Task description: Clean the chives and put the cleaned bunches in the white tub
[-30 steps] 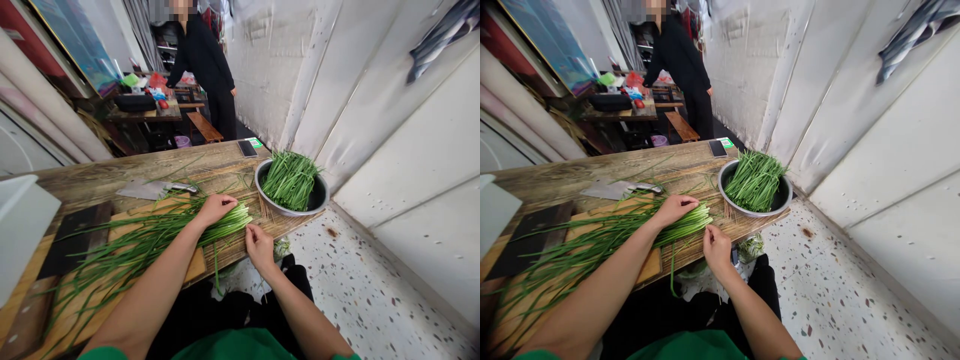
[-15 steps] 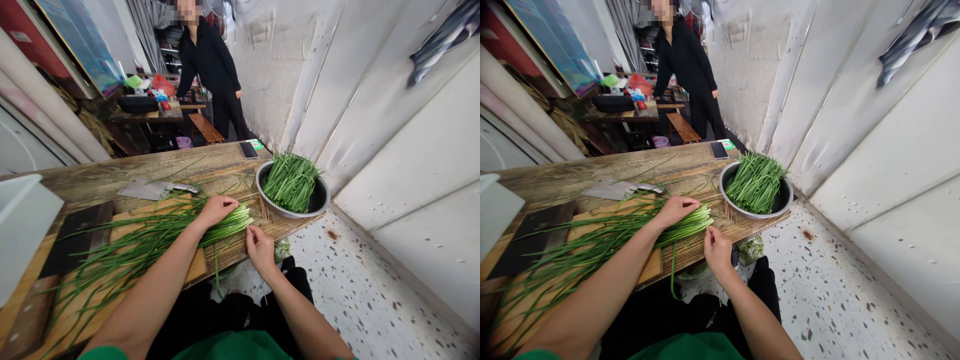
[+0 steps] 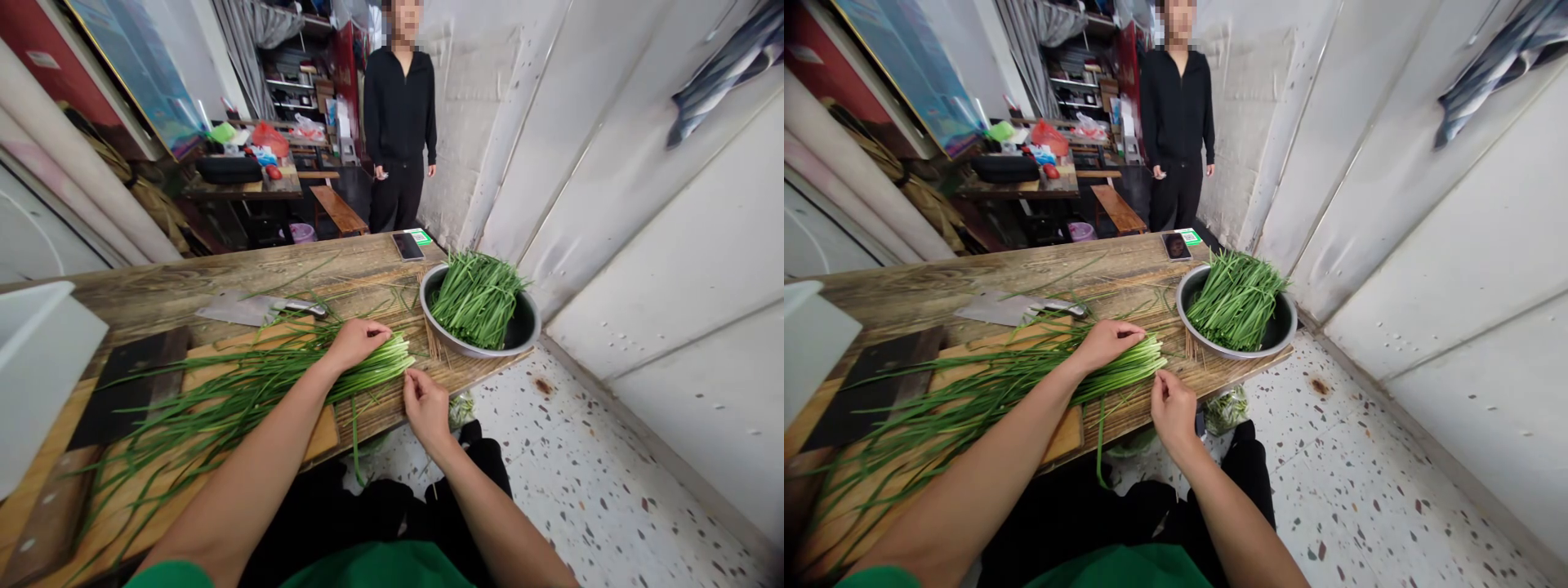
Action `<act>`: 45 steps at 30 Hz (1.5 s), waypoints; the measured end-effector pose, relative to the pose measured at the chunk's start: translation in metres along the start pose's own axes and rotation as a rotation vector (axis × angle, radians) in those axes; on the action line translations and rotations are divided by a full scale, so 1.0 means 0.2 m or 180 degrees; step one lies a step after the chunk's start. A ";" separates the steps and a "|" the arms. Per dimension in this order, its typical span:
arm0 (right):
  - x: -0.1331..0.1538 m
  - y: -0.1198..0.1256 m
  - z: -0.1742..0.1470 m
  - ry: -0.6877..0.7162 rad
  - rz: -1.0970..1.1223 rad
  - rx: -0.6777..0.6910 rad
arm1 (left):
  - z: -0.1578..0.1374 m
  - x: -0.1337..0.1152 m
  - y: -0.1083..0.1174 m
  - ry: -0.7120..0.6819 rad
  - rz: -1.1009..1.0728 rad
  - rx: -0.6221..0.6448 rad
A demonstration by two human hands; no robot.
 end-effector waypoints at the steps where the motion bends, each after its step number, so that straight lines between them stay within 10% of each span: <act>1: 0.00 0.00 0.00 0.0000 -0.0008 0.0006 | 0.00 0.00 0.00 -0.0008 -0.0004 0.0003; 45: 0.02 0.00 0.01 -0.0001 -0.0024 -0.0004 | -0.01 0.00 0.01 0.0020 -0.0062 0.0016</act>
Point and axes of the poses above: each hand's wrist, its own z-axis towards the middle knuckle, its own y-axis out of the back of the hand, x = y × z, the point moved 8 cm from there along z, towards the middle knuckle, and after that the axes turned 13 degrees about -x, right-handed, at the moved point
